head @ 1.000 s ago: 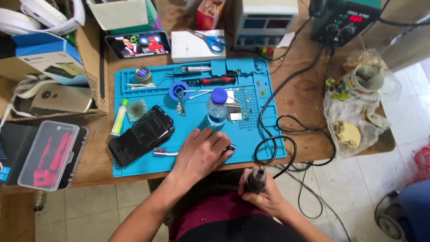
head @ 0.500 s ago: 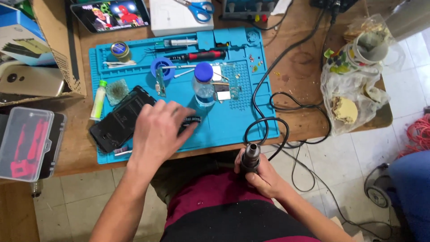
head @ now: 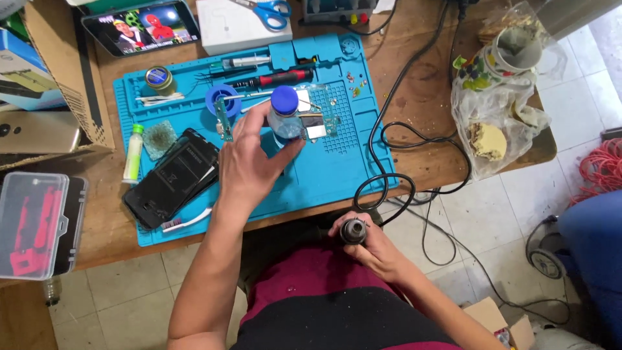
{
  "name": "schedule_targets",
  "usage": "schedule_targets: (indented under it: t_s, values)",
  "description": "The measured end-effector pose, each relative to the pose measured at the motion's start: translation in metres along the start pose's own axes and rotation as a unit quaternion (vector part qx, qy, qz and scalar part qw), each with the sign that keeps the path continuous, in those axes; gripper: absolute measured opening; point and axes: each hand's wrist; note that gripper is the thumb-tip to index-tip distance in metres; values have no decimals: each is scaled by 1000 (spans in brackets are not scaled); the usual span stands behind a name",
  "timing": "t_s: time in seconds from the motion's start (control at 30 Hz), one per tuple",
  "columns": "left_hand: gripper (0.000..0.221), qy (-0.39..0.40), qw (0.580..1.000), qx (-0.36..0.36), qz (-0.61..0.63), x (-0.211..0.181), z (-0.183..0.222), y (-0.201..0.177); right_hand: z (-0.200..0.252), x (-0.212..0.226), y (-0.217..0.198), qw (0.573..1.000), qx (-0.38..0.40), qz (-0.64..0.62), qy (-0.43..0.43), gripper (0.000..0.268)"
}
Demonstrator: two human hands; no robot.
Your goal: Repairing a mobile phone circuit board by applying adhesive, using a heat gun, and inspecting with a magnifying glass.
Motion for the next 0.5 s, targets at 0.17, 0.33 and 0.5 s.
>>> schedule_targets:
  t_s: [0.17, 0.33, 0.5]
  values:
    - [53, 17, 1000, -7, 2, 2, 6, 5, -3, 0, 1, 1000, -3, -11, 3, 37]
    - [53, 48, 998, 3, 31, -5, 17, 15, 3, -9, 1, 1000, -7, 8, 13, 38]
    - [52, 34, 998, 10, 57, 6, 26, 23, 5, -13, 1, 1000, -26, 6, 6, 40]
Point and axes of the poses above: each hand's wrist, its own z-axis away from the middle knuckle, its own y-axis out of the palm, x = y × z, and after that the axes turned 10 degrees about -x, right-handed
